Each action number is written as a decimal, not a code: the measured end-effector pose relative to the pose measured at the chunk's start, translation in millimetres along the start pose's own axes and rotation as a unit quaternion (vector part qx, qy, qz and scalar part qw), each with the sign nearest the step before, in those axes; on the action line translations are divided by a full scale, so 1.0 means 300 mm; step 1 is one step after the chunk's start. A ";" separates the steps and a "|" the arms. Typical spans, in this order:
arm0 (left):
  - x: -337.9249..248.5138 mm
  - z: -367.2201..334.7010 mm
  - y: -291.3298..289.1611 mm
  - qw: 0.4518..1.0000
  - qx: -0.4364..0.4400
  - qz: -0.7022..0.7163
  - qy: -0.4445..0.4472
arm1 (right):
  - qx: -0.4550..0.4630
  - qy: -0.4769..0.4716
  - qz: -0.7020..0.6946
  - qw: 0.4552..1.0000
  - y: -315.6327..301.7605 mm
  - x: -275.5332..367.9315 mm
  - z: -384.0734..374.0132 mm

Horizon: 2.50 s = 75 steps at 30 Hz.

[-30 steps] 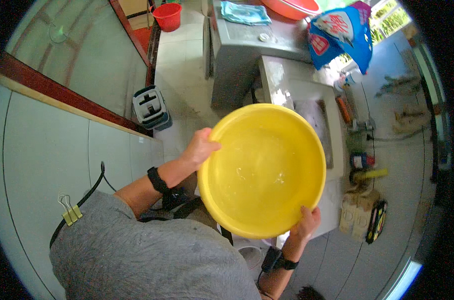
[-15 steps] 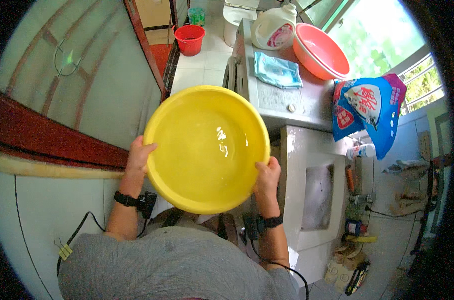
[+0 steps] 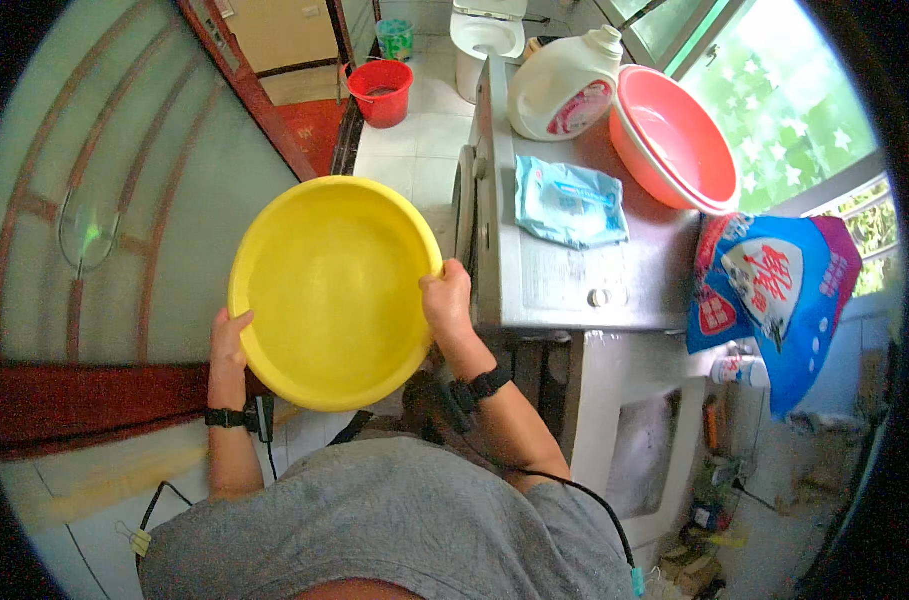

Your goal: The person carries a yellow basin filled with water and pours it into the toilet. The person then sets the basin down, picks up a red bucket, and handles a mop and a squeegee while standing in the bathroom.

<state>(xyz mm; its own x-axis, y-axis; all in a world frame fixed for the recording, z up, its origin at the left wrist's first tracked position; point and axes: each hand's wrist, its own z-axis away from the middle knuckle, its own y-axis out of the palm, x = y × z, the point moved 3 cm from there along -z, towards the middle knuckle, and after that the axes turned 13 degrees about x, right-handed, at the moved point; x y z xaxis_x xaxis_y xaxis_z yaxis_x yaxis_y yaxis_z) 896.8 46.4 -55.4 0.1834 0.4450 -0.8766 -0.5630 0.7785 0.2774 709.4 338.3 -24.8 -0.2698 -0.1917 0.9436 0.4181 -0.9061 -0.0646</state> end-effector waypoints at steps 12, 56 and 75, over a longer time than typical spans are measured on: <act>-0.190 -0.481 0.065 0.999 -0.045 -0.025 0.013 | -0.018 0.008 0.000 1.000 0.029 0.135 -0.441; -0.488 -2.691 0.932 0.982 0.107 -0.143 -0.055 | -0.281 0.028 -0.122 0.952 -0.394 0.514 -2.292; -0.714 -3.219 1.045 0.914 0.240 -0.313 -0.096 | -0.402 0.058 -0.123 0.906 -0.302 0.528 -2.541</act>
<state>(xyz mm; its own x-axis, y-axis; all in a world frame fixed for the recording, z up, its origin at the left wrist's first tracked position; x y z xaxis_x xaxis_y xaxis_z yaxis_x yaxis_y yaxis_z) -97.2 -232.4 -160.6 0.5132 -0.1210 -0.8497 0.1114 0.9910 -0.0738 -32.5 102.6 -116.8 -0.3786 0.0567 0.9238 -0.4205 -0.8997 -0.1172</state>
